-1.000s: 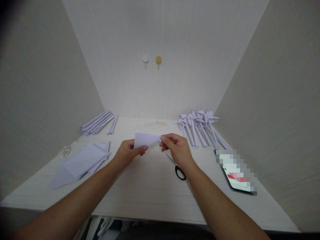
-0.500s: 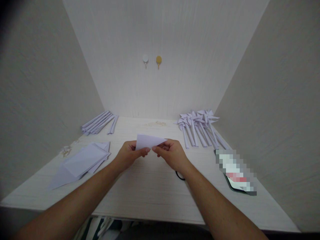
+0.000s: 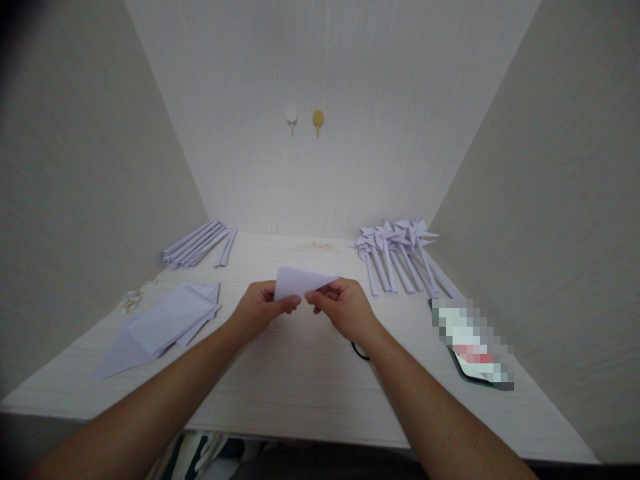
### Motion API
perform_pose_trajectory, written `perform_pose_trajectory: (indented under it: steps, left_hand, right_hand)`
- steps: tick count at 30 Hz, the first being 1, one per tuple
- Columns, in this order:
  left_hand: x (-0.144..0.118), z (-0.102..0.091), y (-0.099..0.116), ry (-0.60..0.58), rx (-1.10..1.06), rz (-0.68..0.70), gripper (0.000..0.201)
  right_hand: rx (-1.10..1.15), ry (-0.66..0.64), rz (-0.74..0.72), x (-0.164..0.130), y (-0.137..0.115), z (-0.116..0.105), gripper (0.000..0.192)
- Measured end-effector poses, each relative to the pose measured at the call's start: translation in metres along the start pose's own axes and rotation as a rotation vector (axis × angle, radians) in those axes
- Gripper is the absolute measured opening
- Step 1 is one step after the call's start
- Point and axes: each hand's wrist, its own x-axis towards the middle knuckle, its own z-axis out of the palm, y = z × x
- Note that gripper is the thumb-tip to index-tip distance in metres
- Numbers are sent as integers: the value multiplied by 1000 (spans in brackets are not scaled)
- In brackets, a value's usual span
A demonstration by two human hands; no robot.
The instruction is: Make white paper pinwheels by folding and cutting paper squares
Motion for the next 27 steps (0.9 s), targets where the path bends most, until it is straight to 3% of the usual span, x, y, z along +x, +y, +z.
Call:
perform_pose_trajectory:
  steps: [7, 15, 22, 27]
  left_hand:
    - [0, 2, 2, -31, -14, 25, 29]
    - [1, -1, -3, -6, 6, 31, 25]
    - [1, 0, -3, -39, -22, 16, 24]
    - [2, -1, -1, -19, -14, 20, 25]
  right_hand:
    - [-80, -8, -28, -1, 4, 2, 18]
    - [-76, 89, -2, 0, -2, -1, 20]
    - [-7, 24, 2, 0, 0, 1, 20]
    - [-15, 52, -20, 2, 3, -1, 21]
